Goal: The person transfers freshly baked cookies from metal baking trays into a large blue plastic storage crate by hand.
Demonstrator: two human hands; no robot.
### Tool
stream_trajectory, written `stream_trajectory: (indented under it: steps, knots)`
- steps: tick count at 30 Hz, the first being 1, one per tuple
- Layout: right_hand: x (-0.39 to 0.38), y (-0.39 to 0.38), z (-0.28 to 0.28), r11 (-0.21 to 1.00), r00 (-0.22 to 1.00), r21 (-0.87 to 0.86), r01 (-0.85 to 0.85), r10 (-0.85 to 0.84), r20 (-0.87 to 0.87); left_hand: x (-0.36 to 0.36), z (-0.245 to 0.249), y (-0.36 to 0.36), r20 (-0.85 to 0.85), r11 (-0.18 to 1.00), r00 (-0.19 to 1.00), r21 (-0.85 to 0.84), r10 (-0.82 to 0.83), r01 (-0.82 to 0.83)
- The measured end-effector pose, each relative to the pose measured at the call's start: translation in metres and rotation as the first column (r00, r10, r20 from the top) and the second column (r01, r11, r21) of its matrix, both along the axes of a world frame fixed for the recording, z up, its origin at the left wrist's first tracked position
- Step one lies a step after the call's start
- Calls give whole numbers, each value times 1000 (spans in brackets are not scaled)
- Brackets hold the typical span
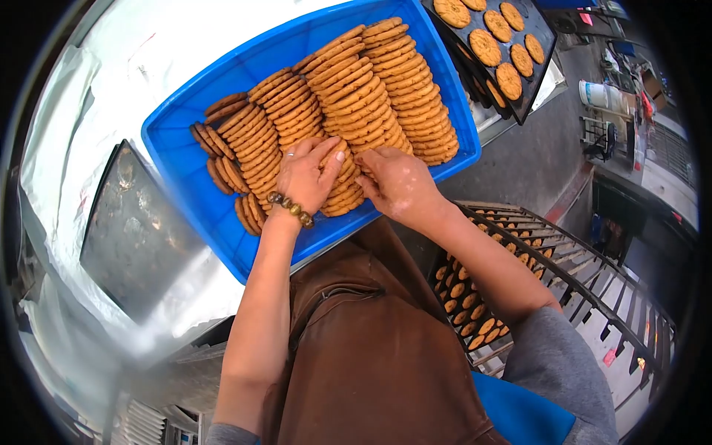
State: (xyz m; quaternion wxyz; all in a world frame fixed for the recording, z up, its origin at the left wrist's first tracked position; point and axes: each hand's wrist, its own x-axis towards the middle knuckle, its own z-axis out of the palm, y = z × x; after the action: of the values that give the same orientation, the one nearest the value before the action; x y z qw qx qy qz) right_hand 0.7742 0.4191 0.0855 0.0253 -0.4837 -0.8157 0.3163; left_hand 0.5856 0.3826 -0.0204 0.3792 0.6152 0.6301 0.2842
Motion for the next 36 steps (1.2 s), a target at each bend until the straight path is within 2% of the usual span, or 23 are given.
stream_trajectory:
  steps: [2, 5, 12, 14, 16, 18, 20, 21, 22, 24, 25, 26, 27, 28, 30, 32, 34, 36]
  knots:
    - [2, 2, -2, 1000, 998, -15, 6, -7, -65, -3, 0, 0, -128, 999, 991, 7, -50, 51]
    - [-2, 8, 8, 1000, 996, 2, 1, -1, -84, -8, 6, 2, -153, 996, 987, 76, 49, -38]
    - [-17, 15, 25, 997, 994, -39, 71, -74, -83, -29, 28, -5, -188, 990, 973, -10, 137, -142]
    - [-29, 16, 38, 987, 989, -68, 142, -144, -25, -39, 40, -13, -102, 981, 975, 34, 195, -193]
    - [-51, 14, 49, 994, 993, -16, 108, -108, -44, -65, 66, -25, -68, 963, 964, 95, 257, -250]
    - [-88, 8, 61, 987, 961, -34, 159, -163, -223, -105, 88, -44, 147, 905, 914, 149, 379, -399]
    - [-136, -3, 59, 987, 940, -72, 144, -159, -301, -151, 89, -73, 208, 713, 780, 318, 590, -624]
    - [-170, -11, 62, 968, 876, -218, 128, -213, -432, -184, 72, -93, 127, 589, 699, 447, 704, -674]
    - [-204, -22, 64, 929, 793, -359, 88, -284, -540, -218, 64, -117, 43, 529, 599, 419, 800, -738]
    - [-275, -39, 61, 762, 745, -647, 30, -448, -493, -280, 29, -169, -1, 285, 293, 231, 956, -930]
    - [-310, -48, 41, 783, 737, -622, 0, -420, -529, -311, 1, -198, -21, 146, 144, 177, 989, -973]
    - [-343, -56, 9, 802, 728, -596, -29, -392, -563, -345, -37, -236, -107, 75, 63, 110, 992, -991]
    - [-374, -59, -15, 793, 791, -608, 45, -399, -463, -365, -48, -258, -40, -125, -120, -176, 992, -976]
    - [-402, -61, -43, 786, 843, -607, 117, -401, -358, -384, -78, -287, -132, -260, -234, -247, 963, -933]
    - [-439, -71, -138, 820, 837, -486, 301, -471, -276, -396, -67, -305, -151, -486, -497, -572, 854, -661]
    - [-449, -78, -190, 851, 898, -338, 401, -439, -40, -391, -85, -331, -164, -520, -584, -680, 795, -517]
    - [-449, -91, -192, 821, 929, -437, 368, -340, 143, -375, -116, -353, 1, -392, -601, -758, 799, -522]
    - [-442, -100, -230, 890, 955, -366, 273, -205, 213, -369, -124, -352, 105, -321, -605, -769, 789, -552]
